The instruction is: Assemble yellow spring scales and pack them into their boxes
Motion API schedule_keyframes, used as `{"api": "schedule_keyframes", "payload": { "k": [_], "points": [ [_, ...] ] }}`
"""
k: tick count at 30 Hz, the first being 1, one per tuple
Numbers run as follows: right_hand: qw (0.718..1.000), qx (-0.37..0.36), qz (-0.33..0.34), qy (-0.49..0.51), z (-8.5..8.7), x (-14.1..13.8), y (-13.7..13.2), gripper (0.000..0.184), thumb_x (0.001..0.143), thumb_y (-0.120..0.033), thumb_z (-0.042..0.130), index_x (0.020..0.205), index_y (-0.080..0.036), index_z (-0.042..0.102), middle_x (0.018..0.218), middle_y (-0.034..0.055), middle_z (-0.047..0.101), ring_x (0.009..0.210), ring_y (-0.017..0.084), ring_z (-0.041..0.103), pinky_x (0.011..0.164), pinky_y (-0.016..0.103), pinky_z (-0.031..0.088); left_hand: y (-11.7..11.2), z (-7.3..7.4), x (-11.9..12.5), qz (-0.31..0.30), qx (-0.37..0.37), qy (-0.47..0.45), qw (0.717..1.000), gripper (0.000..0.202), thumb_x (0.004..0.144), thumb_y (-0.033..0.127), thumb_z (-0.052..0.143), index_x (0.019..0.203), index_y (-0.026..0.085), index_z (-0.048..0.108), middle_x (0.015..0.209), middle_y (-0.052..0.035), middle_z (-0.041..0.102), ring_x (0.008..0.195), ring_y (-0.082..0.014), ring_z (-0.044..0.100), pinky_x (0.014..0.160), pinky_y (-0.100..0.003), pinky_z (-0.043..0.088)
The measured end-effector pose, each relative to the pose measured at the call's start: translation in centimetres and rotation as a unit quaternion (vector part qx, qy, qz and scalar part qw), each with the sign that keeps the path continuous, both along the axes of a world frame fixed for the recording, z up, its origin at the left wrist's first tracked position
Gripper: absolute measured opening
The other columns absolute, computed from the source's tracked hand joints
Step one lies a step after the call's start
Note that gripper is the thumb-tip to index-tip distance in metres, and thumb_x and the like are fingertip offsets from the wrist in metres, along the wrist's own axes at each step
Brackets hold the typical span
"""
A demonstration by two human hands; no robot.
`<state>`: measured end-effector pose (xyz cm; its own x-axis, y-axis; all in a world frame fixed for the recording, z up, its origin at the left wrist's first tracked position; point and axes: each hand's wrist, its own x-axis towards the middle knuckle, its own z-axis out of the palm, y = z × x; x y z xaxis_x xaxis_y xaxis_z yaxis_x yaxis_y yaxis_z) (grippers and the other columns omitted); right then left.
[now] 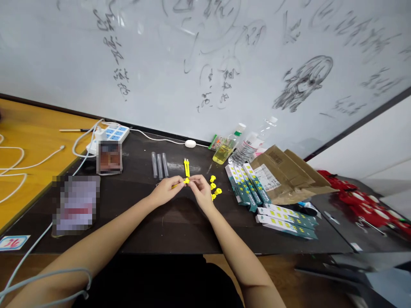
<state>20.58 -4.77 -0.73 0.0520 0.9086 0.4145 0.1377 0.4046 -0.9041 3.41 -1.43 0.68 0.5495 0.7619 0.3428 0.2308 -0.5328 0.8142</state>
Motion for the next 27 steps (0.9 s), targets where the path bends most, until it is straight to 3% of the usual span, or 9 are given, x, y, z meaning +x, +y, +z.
{"api": "schedule_keyframes", "payload": {
  "k": [10, 12, 17, 23, 27],
  "points": [
    [0.996, -0.053, 0.049, 0.056, -0.6, -0.1, 0.4, 0.024, 0.077, -0.042, 0.066, 0.084, -0.021, 0.057, 0.090, 0.0035, 0.069, 0.078, 0.015, 0.065, 0.072, 0.030, 0.052, 0.8, -0.4, -1.2, 0.008, 0.156, 0.152, 0.976, 0.032, 0.095, 0.038, 0.033, 0.100, 0.021, 0.060, 0.085, -0.0038, 0.067, 0.070, -0.0159, 0.062, 0.062, -0.023, 0.038],
    [0.996, -0.051, 0.050, 0.062, -0.7, -0.1, 0.4, 0.024, 0.078, -0.042, 0.066, 0.084, -0.021, 0.057, 0.090, 0.0033, 0.068, 0.078, 0.015, 0.064, 0.069, 0.029, 0.051, 0.8, -0.3, -1.1, 0.003, 0.151, 0.150, 0.977, 0.033, 0.095, 0.039, 0.033, 0.098, 0.020, 0.060, 0.085, -0.0037, 0.067, 0.070, -0.0156, 0.061, 0.062, -0.023, 0.037],
    [0.997, -0.048, 0.035, 0.051, -0.8, -0.1, 0.6, 0.024, 0.077, -0.042, 0.066, 0.081, -0.020, 0.056, 0.086, 0.0020, 0.065, 0.073, 0.013, 0.060, 0.064, 0.027, 0.049, 0.6, -0.5, -0.5, -0.036, 0.047, 0.081, 0.995, 0.039, 0.095, 0.044, 0.030, 0.090, 0.018, 0.059, 0.067, 0.0003, 0.059, 0.058, -0.0123, 0.053, 0.057, -0.022, 0.038],
    [0.996, -0.047, 0.039, 0.064, -0.9, -0.3, 0.6, 0.025, 0.076, -0.042, 0.067, 0.083, -0.021, 0.055, 0.089, 0.0016, 0.061, 0.071, 0.012, 0.058, 0.065, 0.027, 0.050, 0.6, -0.6, -0.8, 0.045, 0.169, 0.210, 0.962, 0.030, 0.095, 0.037, 0.033, 0.095, 0.020, 0.059, 0.077, -0.0033, 0.064, 0.066, -0.0162, 0.059, 0.058, -0.023, 0.035],
    [0.997, -0.044, 0.059, 0.031, -0.6, -0.1, 0.5, 0.025, 0.080, -0.045, 0.063, 0.092, -0.023, 0.057, 0.088, 0.0012, 0.060, 0.074, 0.013, 0.058, 0.073, 0.030, 0.051, 0.8, -0.1, -1.0, 0.000, 0.110, 0.163, 0.981, 0.031, 0.094, 0.039, 0.035, 0.091, 0.019, 0.059, 0.076, -0.0016, 0.063, 0.065, -0.0145, 0.057, 0.061, -0.023, 0.037]
  ]
}}
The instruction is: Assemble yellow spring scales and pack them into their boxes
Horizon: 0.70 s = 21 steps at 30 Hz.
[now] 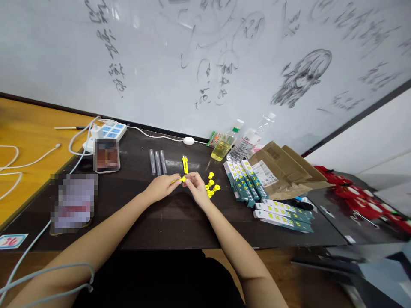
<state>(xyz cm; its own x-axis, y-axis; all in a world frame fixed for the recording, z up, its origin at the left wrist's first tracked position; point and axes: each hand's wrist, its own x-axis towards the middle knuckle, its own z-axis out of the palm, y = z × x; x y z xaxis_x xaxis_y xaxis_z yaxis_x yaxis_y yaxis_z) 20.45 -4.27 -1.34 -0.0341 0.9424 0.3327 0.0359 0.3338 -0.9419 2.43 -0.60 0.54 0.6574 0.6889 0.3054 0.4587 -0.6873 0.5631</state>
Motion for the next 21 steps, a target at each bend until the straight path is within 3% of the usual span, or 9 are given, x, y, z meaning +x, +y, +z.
{"api": "schedule_keyframes", "payload": {
  "k": [5, 10, 14, 16, 21],
  "points": [
    [0.998, 0.005, 0.050, -0.043, 1.0, 0.8, -0.2, 0.029, 0.082, -0.045, 0.061, 0.100, -0.022, 0.060, 0.088, 0.0022, 0.062, 0.080, 0.015, 0.060, 0.079, 0.032, 0.050, -0.2, 0.6, 0.3, -0.059, -0.155, -0.121, 0.979, 0.033, 0.091, 0.041, 0.039, 0.085, 0.016, 0.060, 0.065, 0.0020, 0.055, 0.058, -0.0103, 0.048, 0.059, -0.021, 0.037],
    [0.995, -0.012, 0.080, -0.058, 2.2, 1.4, -0.6, 0.031, 0.080, -0.044, 0.064, 0.099, -0.019, 0.061, 0.074, 0.0001, 0.062, 0.071, 0.013, 0.059, 0.073, 0.029, 0.049, -0.3, 0.5, 0.5, -0.092, -0.249, -0.146, 0.953, 0.036, 0.089, 0.045, 0.042, 0.085, 0.015, 0.060, 0.057, 0.0050, 0.043, 0.047, -0.0068, 0.038, 0.048, -0.020, 0.032],
    [0.993, -0.020, 0.104, -0.050, 2.3, 1.6, -0.8, 0.031, 0.082, -0.045, 0.062, 0.100, -0.020, 0.060, 0.076, 0.0006, 0.063, 0.072, 0.013, 0.060, 0.074, 0.030, 0.048, -0.4, 0.1, 0.7, -0.115, -0.325, -0.162, 0.925, 0.038, 0.089, 0.049, 0.041, 0.090, 0.016, 0.058, 0.055, 0.0065, 0.039, 0.040, -0.0058, 0.030, 0.040, -0.019, 0.024],
    [0.995, -0.021, 0.093, -0.042, 2.0, 1.5, -0.7, 0.030, 0.082, -0.045, 0.062, 0.098, -0.020, 0.059, 0.074, -0.0003, 0.062, 0.070, 0.013, 0.059, 0.072, 0.029, 0.048, -0.6, 0.0, 0.9, -0.115, -0.300, -0.167, 0.932, 0.036, 0.090, 0.047, 0.040, 0.089, 0.016, 0.058, 0.056, 0.0059, 0.041, 0.042, -0.0063, 0.032, 0.043, -0.020, 0.027],
    [0.997, -0.041, 0.067, -0.008, 1.2, 0.6, -0.5, 0.032, 0.078, -0.049, 0.064, 0.092, -0.021, 0.055, 0.063, -0.0047, 0.055, 0.059, 0.011, 0.053, 0.066, 0.030, 0.052, -0.6, 0.0, 0.9, -0.062, -0.097, -0.118, 0.986, 0.029, 0.092, 0.038, 0.040, 0.084, 0.018, 0.060, 0.076, -0.0005, 0.060, 0.066, -0.0116, 0.054, 0.065, -0.023, 0.038]
  ]
}}
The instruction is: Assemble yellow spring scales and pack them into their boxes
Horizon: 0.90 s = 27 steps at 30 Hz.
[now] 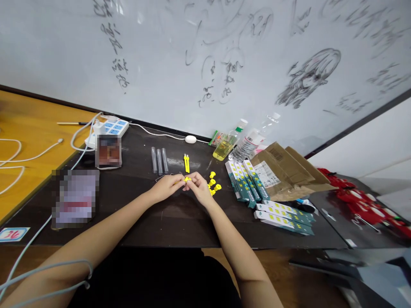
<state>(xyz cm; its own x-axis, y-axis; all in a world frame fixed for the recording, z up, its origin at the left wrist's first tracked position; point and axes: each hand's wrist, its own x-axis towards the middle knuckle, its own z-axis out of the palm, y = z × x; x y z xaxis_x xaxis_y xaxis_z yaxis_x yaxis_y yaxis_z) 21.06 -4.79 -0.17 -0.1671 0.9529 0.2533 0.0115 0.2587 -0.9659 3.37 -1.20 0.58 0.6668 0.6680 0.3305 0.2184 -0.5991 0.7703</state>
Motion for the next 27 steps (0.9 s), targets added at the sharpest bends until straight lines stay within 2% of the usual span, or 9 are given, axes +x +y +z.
{"api": "schedule_keyframes", "payload": {
  "k": [2, 5, 7, 10, 13, 15, 18, 23, 27],
  "points": [
    [1.000, -0.001, -0.003, 0.008, -0.1, -0.4, 0.0, 0.032, 0.078, -0.048, 0.064, 0.093, -0.021, 0.055, 0.062, -0.0055, 0.053, 0.057, 0.010, 0.051, 0.065, 0.030, 0.052, 0.1, -0.1, -0.1, 0.025, 0.048, 0.039, 0.998, 0.028, 0.093, 0.037, 0.039, 0.086, 0.019, 0.060, 0.081, -0.0013, 0.063, 0.071, -0.0136, 0.057, 0.067, -0.024, 0.038],
    [1.000, 0.022, -0.011, -0.001, 0.0, -0.7, -0.2, 0.029, 0.082, -0.043, 0.060, 0.100, -0.021, 0.057, 0.064, -0.0049, 0.052, 0.058, 0.010, 0.051, 0.063, 0.028, 0.050, -0.1, -0.2, -0.2, 0.045, 0.061, 0.054, 0.996, 0.027, 0.094, 0.038, 0.038, 0.090, 0.020, 0.058, 0.083, -0.0016, 0.063, 0.073, -0.0149, 0.058, 0.067, -0.025, 0.038],
    [0.999, 0.043, -0.016, -0.010, 0.1, -0.7, -0.2, 0.031, 0.084, -0.040, 0.059, 0.108, -0.021, 0.057, 0.065, -0.0047, 0.052, 0.059, 0.010, 0.051, 0.063, 0.027, 0.048, -0.2, 0.0, -0.3, 0.057, 0.037, 0.029, 0.997, 0.026, 0.093, 0.040, 0.039, 0.095, 0.020, 0.057, 0.080, -0.0006, 0.062, 0.070, -0.0142, 0.057, 0.066, -0.025, 0.038],
    [0.996, 0.066, -0.055, -0.015, 0.0, -0.3, -0.1, 0.038, 0.086, -0.039, 0.056, 0.120, -0.023, 0.050, 0.067, -0.0047, 0.052, 0.061, 0.012, 0.052, 0.062, 0.026, 0.046, -0.2, 0.5, -0.5, 0.096, -0.026, -0.050, 0.994, 0.030, 0.092, 0.042, 0.042, 0.108, 0.020, 0.054, 0.063, 0.0041, 0.052, 0.056, -0.0108, 0.048, 0.057, -0.022, 0.035],
    [0.981, 0.095, -0.136, -0.102, -0.1, 0.4, 0.2, 0.027, 0.088, -0.035, 0.051, 0.112, -0.023, 0.054, 0.068, -0.0029, 0.052, 0.065, 0.013, 0.052, 0.063, 0.027, 0.044, 0.6, 0.9, -0.9, 0.158, -0.095, -0.152, 0.971, 0.036, 0.090, 0.043, 0.045, 0.118, 0.021, 0.052, 0.053, 0.0077, 0.038, 0.045, -0.0079, 0.035, 0.048, -0.020, 0.028],
    [0.952, 0.128, -0.162, -0.226, -0.1, 0.6, 0.3, 0.017, 0.088, -0.029, 0.050, 0.100, -0.022, 0.060, 0.072, -0.0004, 0.054, 0.069, 0.015, 0.052, 0.068, 0.029, 0.044, 1.3, 1.0, -1.2, 0.197, -0.141, -0.212, 0.947, 0.036, 0.089, 0.044, 0.046, 0.116, 0.020, 0.053, 0.051, 0.0085, 0.034, 0.042, -0.0066, 0.030, 0.044, -0.020, 0.025],
    [0.887, 0.175, -0.123, -0.410, 0.3, 0.2, 0.5, 0.014, 0.087, -0.021, 0.051, 0.093, -0.022, 0.063, 0.083, 0.0039, 0.058, 0.081, 0.019, 0.053, 0.077, 0.032, 0.044, 1.9, 0.9, -1.3, 0.221, -0.181, -0.254, 0.924, 0.034, 0.088, 0.043, 0.048, 0.110, 0.019, 0.054, 0.049, 0.0092, 0.032, 0.039, -0.0056, 0.026, 0.041, -0.019, 0.023],
    [0.786, 0.199, -0.072, -0.581, 0.7, -1.6, 1.4, 0.010, 0.086, -0.023, 0.054, 0.090, -0.020, 0.063, 0.092, 0.0082, 0.059, 0.090, 0.023, 0.053, 0.079, 0.034, 0.044, 2.0, 0.4, -1.0, 0.202, -0.155, -0.238, 0.937, 0.035, 0.087, 0.045, 0.049, 0.110, 0.020, 0.056, 0.048, 0.0087, 0.033, 0.040, -0.0059, 0.028, 0.041, -0.019, 0.023],
    [0.745, 0.193, -0.081, -0.633, 0.3, -2.9, 2.5, 0.009, 0.085, -0.021, 0.052, 0.085, -0.018, 0.060, 0.089, 0.0111, 0.059, 0.087, 0.025, 0.054, 0.075, 0.035, 0.045, 1.7, 0.1, -0.9, 0.183, -0.141, -0.216, 0.949, 0.035, 0.087, 0.045, 0.049, 0.110, 0.020, 0.057, 0.048, 0.0083, 0.034, 0.041, -0.0063, 0.029, 0.042, -0.019, 0.023]
  ]
}}
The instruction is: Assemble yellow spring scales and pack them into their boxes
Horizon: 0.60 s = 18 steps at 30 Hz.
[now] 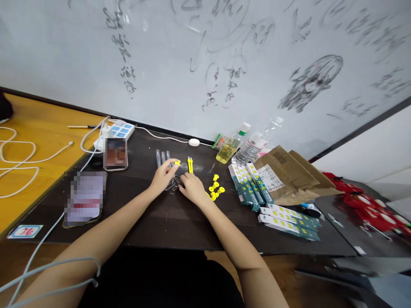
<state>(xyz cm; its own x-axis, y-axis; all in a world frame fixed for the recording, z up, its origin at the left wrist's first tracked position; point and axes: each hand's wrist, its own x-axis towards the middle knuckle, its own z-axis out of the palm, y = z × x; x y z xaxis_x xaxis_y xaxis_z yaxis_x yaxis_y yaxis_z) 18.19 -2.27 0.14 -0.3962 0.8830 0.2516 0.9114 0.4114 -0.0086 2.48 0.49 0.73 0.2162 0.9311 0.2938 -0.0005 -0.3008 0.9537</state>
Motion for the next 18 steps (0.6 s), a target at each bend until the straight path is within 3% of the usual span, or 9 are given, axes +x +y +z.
{"api": "schedule_keyframes", "payload": {
  "k": [5, 10, 12, 15, 18],
  "points": [
    [0.999, -0.006, -0.043, 0.007, -0.2, -0.8, 0.4, 0.009, 0.082, -0.016, 0.050, 0.076, -0.019, 0.056, 0.085, 0.0106, 0.059, 0.084, 0.024, 0.055, 0.070, 0.033, 0.044, -0.1, -0.1, 0.0, -0.017, 0.005, 0.007, 1.000, 0.034, 0.087, 0.043, 0.049, 0.110, 0.018, 0.056, 0.050, 0.0083, 0.035, 0.042, -0.0063, 0.029, 0.044, -0.019, 0.025],
    [0.980, 0.004, -0.080, 0.179, 0.3, 0.6, 0.1, 0.006, 0.080, -0.018, 0.047, 0.076, -0.021, 0.050, 0.079, 0.0038, 0.057, 0.074, 0.018, 0.054, 0.066, 0.029, 0.042, -0.1, -0.1, 0.1, -0.028, 0.000, 0.014, 0.999, 0.036, 0.088, 0.045, 0.046, 0.111, 0.018, 0.053, 0.051, 0.0084, 0.037, 0.044, -0.0077, 0.035, 0.046, -0.020, 0.028],
    [0.952, -0.012, -0.067, 0.298, 0.3, 1.7, 0.1, 0.005, 0.081, -0.021, 0.047, 0.076, -0.022, 0.048, 0.072, -0.0003, 0.056, 0.065, 0.015, 0.052, 0.062, 0.027, 0.042, -0.1, -0.3, 0.1, -0.022, 0.009, 0.041, 0.999, 0.037, 0.086, 0.044, 0.050, 0.113, 0.019, 0.052, 0.057, 0.0067, 0.046, 0.050, -0.0091, 0.043, 0.052, -0.020, 0.034],
    [0.874, -0.079, -0.020, 0.479, 0.1, 3.1, 0.2, 0.012, 0.082, -0.029, 0.050, 0.075, -0.022, 0.045, 0.071, -0.0022, 0.058, 0.056, 0.011, 0.050, 0.054, 0.025, 0.043, -0.1, -0.6, 0.1, -0.011, 0.036, 0.109, 0.993, 0.044, 0.079, 0.040, 0.059, 0.118, 0.020, 0.051, 0.073, 0.0032, 0.057, 0.067, -0.0131, 0.055, 0.067, -0.025, 0.042],
    [0.810, -0.162, 0.026, 0.563, 0.0, 3.6, 0.3, 0.020, 0.081, -0.036, 0.056, 0.075, -0.021, 0.044, 0.071, -0.0022, 0.060, 0.053, 0.010, 0.053, 0.052, 0.024, 0.045, -0.1, -0.9, 0.2, -0.015, 0.056, 0.147, 0.987, 0.045, 0.077, 0.038, 0.062, 0.118, 0.021, 0.052, 0.081, 0.0010, 0.060, 0.080, -0.0167, 0.059, 0.077, -0.029, 0.043]
  ]
}}
